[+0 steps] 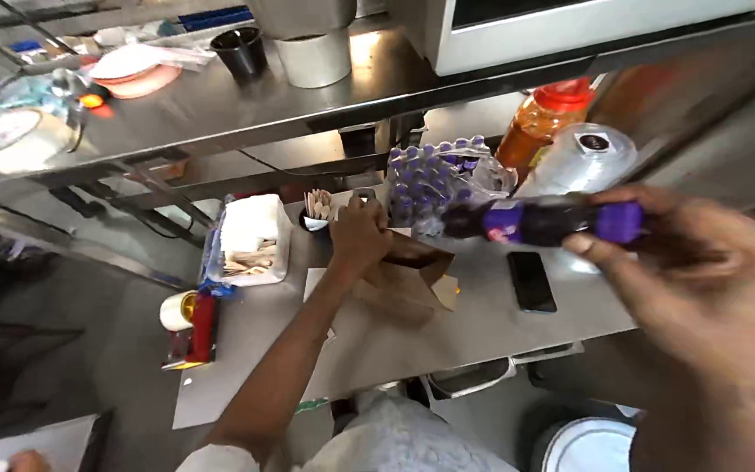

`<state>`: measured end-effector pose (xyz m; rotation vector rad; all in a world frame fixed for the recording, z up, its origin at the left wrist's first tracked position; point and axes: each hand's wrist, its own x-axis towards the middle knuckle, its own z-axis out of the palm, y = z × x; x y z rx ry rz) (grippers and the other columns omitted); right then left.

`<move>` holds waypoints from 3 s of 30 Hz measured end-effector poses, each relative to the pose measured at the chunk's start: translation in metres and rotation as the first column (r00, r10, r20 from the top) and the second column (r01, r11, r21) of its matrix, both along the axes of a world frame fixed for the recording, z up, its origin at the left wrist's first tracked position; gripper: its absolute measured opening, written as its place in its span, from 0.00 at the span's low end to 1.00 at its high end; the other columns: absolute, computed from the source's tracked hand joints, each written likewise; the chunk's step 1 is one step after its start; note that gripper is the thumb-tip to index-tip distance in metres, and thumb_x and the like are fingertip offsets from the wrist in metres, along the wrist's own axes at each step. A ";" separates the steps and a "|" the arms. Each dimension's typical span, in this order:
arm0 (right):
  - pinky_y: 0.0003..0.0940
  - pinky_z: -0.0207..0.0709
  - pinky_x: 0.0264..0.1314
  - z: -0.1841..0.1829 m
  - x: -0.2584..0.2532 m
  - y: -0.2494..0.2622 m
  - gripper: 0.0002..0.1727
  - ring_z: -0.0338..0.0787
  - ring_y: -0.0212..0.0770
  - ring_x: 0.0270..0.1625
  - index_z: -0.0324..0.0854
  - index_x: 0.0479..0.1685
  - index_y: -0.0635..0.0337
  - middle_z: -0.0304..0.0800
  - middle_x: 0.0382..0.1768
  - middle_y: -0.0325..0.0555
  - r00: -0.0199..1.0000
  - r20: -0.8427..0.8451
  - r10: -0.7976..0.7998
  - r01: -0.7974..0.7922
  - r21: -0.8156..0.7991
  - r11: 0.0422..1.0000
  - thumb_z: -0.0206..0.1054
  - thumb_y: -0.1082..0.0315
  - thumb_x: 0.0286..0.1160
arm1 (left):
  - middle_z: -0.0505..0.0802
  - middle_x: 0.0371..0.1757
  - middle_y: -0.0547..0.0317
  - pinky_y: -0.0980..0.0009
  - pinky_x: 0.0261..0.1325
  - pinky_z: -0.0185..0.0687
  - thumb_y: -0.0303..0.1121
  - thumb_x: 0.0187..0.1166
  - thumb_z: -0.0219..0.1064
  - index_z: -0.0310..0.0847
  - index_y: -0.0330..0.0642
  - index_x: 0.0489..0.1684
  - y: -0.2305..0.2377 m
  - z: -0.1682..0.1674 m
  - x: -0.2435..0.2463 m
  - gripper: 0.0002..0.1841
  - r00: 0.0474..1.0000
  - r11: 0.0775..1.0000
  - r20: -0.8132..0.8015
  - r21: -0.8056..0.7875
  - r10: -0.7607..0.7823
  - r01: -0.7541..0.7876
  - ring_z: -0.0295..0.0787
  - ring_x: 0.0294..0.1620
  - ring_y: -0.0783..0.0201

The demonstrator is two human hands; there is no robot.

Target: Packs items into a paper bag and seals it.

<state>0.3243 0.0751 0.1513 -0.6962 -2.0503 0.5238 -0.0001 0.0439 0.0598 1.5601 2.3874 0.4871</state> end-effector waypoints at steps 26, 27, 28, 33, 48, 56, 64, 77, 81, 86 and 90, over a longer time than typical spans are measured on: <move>0.52 0.85 0.38 -0.059 -0.108 -0.051 0.10 0.91 0.47 0.34 0.89 0.47 0.52 0.90 0.30 0.43 0.725 0.688 0.032 -0.134 0.096 0.986 0.76 0.66 0.67 | 0.90 0.44 0.51 0.52 0.36 0.91 0.25 0.74 0.70 0.74 0.50 0.78 -0.176 -0.016 0.002 0.29 0.880 0.977 0.444 0.048 0.167 -0.209 0.90 0.32 0.56; 0.51 0.85 0.38 -0.055 -0.110 -0.056 0.10 0.91 0.47 0.34 0.89 0.47 0.52 0.90 0.31 0.42 0.724 0.690 0.019 -0.126 0.105 0.986 0.76 0.65 0.68 | 0.90 0.45 0.51 0.53 0.34 0.93 0.25 0.74 0.70 0.74 0.50 0.77 -0.182 -0.024 0.000 0.28 0.865 0.966 0.462 0.060 0.197 -0.252 0.91 0.31 0.57; 0.50 0.84 0.38 -0.052 -0.114 -0.062 0.10 0.91 0.47 0.34 0.90 0.46 0.52 0.90 0.30 0.42 0.737 0.676 0.011 -0.129 0.123 0.984 0.75 0.64 0.68 | 0.90 0.47 0.52 0.54 0.35 0.93 0.25 0.74 0.70 0.75 0.50 0.76 -0.188 -0.030 -0.001 0.27 0.861 0.957 0.459 0.072 0.218 -0.281 0.91 0.31 0.58; 0.47 0.86 0.38 -0.064 -0.159 -0.074 0.12 0.91 0.45 0.34 0.89 0.47 0.52 0.91 0.31 0.41 0.786 0.603 0.135 -0.199 0.041 0.979 0.78 0.62 0.66 | 0.91 0.43 0.53 0.54 0.45 0.89 0.27 0.72 0.74 0.91 0.42 0.46 -0.201 -0.030 0.006 0.08 0.956 0.961 0.209 0.141 0.205 -0.237 0.89 0.40 0.57; 0.54 0.85 0.41 -0.101 -0.222 -0.084 0.12 0.92 0.53 0.39 0.85 0.44 0.60 0.89 0.33 0.51 0.709 0.646 0.284 -0.075 -0.332 0.940 0.77 0.64 0.69 | 0.79 0.22 0.60 0.56 0.26 0.76 0.37 0.84 0.55 0.77 0.45 0.21 -0.228 -0.007 -0.001 0.16 0.924 0.935 0.166 0.030 0.343 -0.353 0.79 0.23 0.59; 0.57 0.85 0.47 -0.109 -0.248 -0.092 0.11 0.91 0.55 0.44 0.86 0.41 0.60 0.89 0.37 0.53 0.553 0.723 0.415 -0.146 -0.406 0.902 0.78 0.65 0.65 | 0.80 0.23 0.63 0.59 0.27 0.76 0.39 0.82 0.57 0.78 0.48 0.20 -0.242 -0.008 -0.004 0.16 0.920 0.934 0.177 0.016 0.349 -0.357 0.80 0.25 0.62; 0.59 0.84 0.50 -0.123 -0.261 -0.116 0.11 0.91 0.59 0.51 0.86 0.46 0.63 0.90 0.46 0.58 0.368 0.822 0.434 -0.132 -0.416 0.900 0.76 0.67 0.68 | 0.83 0.25 0.65 0.62 0.26 0.77 0.41 0.80 0.56 0.81 0.48 0.22 -0.255 -0.019 0.003 0.16 0.931 0.946 0.224 0.084 0.288 -0.313 0.81 0.24 0.65; 0.63 0.83 0.48 -0.123 -0.270 -0.106 0.10 0.90 0.61 0.49 0.87 0.35 0.61 0.90 0.41 0.56 0.412 0.824 0.389 -0.163 -0.353 0.921 0.80 0.68 0.57 | 0.81 0.20 0.60 0.52 0.29 0.76 0.41 0.84 0.54 0.81 0.47 0.22 -0.245 -0.009 -0.013 0.18 0.931 0.966 0.268 0.003 0.247 -0.258 0.81 0.25 0.58; 0.64 0.84 0.51 -0.140 -0.274 -0.116 0.08 0.90 0.62 0.52 0.87 0.43 0.64 0.90 0.47 0.60 0.374 0.825 0.424 -0.124 -0.408 0.904 0.75 0.70 0.69 | 0.80 0.19 0.60 0.52 0.28 0.74 0.41 0.86 0.55 0.79 0.47 0.22 -0.241 -0.007 -0.015 0.18 0.925 0.967 0.284 -0.039 0.252 -0.252 0.80 0.24 0.58; 0.66 0.83 0.49 -0.117 -0.256 -0.098 0.12 0.91 0.61 0.50 0.88 0.45 0.59 0.90 0.44 0.57 0.419 0.802 0.425 -0.140 -0.406 0.903 0.74 0.60 0.72 | 0.86 0.22 0.59 0.51 0.30 0.79 0.45 0.90 0.53 0.86 0.46 0.29 -0.240 -0.014 -0.028 0.21 0.859 0.948 0.433 0.031 0.272 -0.316 0.83 0.23 0.58; 0.63 0.84 0.58 -0.073 -0.174 -0.081 0.29 0.93 0.41 0.50 0.92 0.54 0.37 0.95 0.43 0.34 0.586 0.694 0.418 -0.347 -0.251 0.904 0.67 0.28 0.69 | 0.88 0.55 0.61 0.57 0.46 0.87 0.62 0.76 0.66 0.79 0.52 0.67 -0.247 -0.043 -0.049 0.29 0.823 0.942 0.568 0.271 0.009 -0.197 0.87 0.51 0.61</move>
